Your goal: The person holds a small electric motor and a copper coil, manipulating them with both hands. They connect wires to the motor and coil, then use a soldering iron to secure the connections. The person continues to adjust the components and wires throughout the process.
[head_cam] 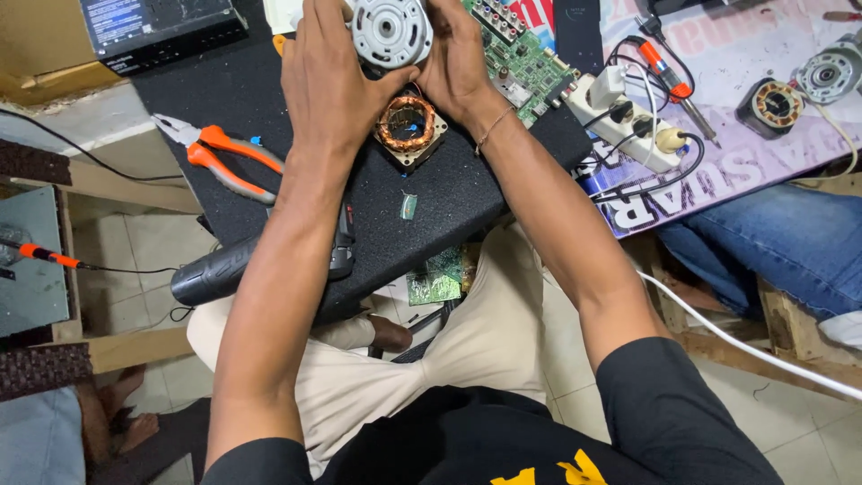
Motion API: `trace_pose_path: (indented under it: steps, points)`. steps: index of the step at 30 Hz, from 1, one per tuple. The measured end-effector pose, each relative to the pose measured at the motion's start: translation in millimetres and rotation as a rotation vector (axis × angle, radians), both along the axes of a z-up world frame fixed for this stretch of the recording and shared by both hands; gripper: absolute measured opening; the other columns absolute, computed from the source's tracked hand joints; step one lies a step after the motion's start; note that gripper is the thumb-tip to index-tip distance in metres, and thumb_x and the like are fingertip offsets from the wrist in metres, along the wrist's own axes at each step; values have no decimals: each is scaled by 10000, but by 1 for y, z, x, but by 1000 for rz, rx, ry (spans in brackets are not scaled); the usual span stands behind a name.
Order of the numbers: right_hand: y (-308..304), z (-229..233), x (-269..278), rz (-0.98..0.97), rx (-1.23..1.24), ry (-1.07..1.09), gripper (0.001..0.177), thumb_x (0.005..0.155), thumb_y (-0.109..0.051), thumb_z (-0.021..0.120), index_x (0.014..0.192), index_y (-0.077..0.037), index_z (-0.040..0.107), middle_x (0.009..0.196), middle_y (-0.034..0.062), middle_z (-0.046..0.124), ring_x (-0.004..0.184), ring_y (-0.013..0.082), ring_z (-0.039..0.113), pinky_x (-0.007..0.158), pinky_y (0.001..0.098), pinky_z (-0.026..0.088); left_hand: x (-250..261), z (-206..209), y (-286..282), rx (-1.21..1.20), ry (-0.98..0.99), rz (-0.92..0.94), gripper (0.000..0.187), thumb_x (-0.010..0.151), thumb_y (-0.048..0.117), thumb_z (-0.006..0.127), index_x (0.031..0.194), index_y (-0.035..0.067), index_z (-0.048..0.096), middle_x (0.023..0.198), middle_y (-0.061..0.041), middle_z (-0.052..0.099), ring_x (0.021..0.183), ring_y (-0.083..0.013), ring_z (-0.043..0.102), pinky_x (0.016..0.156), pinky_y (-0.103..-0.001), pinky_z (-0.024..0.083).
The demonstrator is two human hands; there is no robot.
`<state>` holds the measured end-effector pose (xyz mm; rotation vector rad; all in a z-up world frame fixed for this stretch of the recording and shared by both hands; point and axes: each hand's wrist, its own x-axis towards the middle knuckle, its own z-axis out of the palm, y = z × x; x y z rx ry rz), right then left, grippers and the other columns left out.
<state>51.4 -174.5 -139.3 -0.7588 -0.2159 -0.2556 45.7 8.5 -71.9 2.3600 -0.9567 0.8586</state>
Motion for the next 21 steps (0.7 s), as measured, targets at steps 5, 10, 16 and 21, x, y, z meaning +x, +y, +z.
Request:
trace_pose_path:
  steps: [5,10,16,21]
  points:
    - [7,10,-4,4,-32,-31,431,982,-318,660,1240,25,620,1184,215,677,1126,340,659,990,515,608,5,-10,2,1,18,-3,964,775,415,1118,1361,63,438,1285,-145,584,1170,-375,605,779,-445,500]
    - [3,3,1,-23,4,38,394,927,-263,748,1179,20,637,1140,203,664,1056,342,653,919,522,620,-1,-3,3,43,42,-17,990,778,410,1106,1466,151,443,1193,-145,498,1021,-328,574,789,-467,523]
    - [3,10,-2,-63,-20,90,475,886,-383,754,1179,-21,661,1107,162,657,1021,315,647,913,523,605,-1,-7,2,67,38,-76,927,859,323,1065,1495,199,402,1249,-148,490,1106,-350,586,765,-539,595]
    - [7,20,-9,-48,-107,-1,493,890,-442,788,1181,-53,708,1109,140,700,1052,303,656,922,504,594,2,-4,1,86,20,-78,993,767,310,1076,1488,151,412,1190,-122,482,1040,-325,568,698,-471,570]
